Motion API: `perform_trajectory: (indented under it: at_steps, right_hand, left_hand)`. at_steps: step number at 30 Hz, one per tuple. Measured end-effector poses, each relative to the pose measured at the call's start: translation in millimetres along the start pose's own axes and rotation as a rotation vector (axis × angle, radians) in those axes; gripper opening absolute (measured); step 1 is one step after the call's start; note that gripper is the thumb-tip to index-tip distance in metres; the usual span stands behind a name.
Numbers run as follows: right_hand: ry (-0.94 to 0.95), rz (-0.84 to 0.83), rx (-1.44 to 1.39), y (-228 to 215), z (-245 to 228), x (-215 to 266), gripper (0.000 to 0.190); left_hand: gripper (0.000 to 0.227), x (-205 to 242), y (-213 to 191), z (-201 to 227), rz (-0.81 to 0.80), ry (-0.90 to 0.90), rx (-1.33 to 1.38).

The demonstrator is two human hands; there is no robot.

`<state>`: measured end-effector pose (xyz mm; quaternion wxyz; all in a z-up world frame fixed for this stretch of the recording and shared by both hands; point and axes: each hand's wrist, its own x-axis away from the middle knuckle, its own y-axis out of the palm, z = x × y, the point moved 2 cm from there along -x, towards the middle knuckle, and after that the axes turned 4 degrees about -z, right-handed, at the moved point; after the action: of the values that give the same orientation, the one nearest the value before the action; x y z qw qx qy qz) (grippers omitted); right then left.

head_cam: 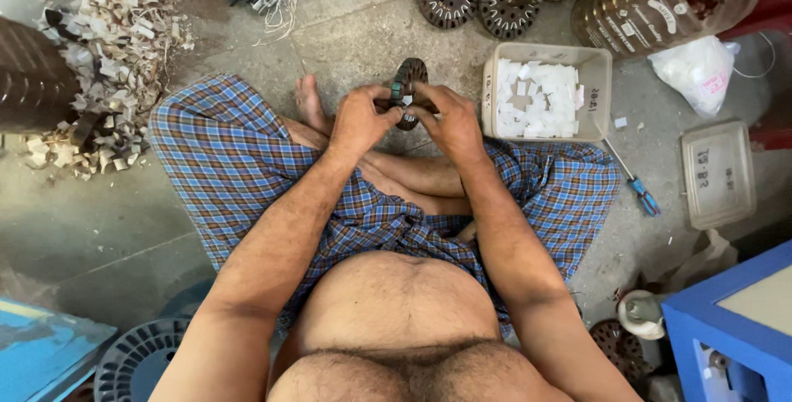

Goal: The person sits on the floor and inserts small white plastic pieces into the slots of a circular metal motor stator. They pick up the stator, place the pieces one by one, and continue the process with multiple stators.

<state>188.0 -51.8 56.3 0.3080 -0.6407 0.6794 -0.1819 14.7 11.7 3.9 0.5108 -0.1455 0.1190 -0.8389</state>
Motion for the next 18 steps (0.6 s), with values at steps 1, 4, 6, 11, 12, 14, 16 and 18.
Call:
perform_trajectory:
  at_steps: [1,4,6,11,12,14,16,18]
  right_hand:
    - [-0.014,0.012,0.025,0.2,0.8,1.4,0.031]
    - [-0.024,0.033,0.079,3.1,3.9,0.7,0.017]
    - [0.009,0.027,0.084,6.3,6.9,-3.5,0.015]
    - [0.005,0.029,0.088,10.8,8.2,-6.2,0.014]
    - [0.016,0.041,0.087,11.3,8.3,-6.1,0.013]
    - [0.040,0.023,0.114,12.1,8.9,-5.6,0.012]
    - [0.019,0.012,0.146,13.1,8.2,-5.9,0.012]
    - [-0.044,0.008,0.183,13.2,5.6,-5.3,0.013]
  left_hand:
    - [0.037,0.5,0.2,-0.2,0.016,0.018,-0.028]
    - [0.037,0.1,-0.4,1.6,0.031,0.039,-0.083]
    - [0.037,-0.8,-0.8,3.7,0.002,0.004,-0.085]
    - [0.034,0.5,-1.4,8.4,-0.027,-0.040,-0.009]
    - [0.033,0.3,-1.4,8.7,-0.022,-0.021,0.013]
    - [0.032,-0.7,0.0,7.0,-0.025,-0.046,-0.013]
    - [0.032,-1.9,1.1,3.2,-0.028,-0.065,-0.037]
    - [0.033,-3.8,2.5,-0.9,-0.033,-0.077,-0.062]
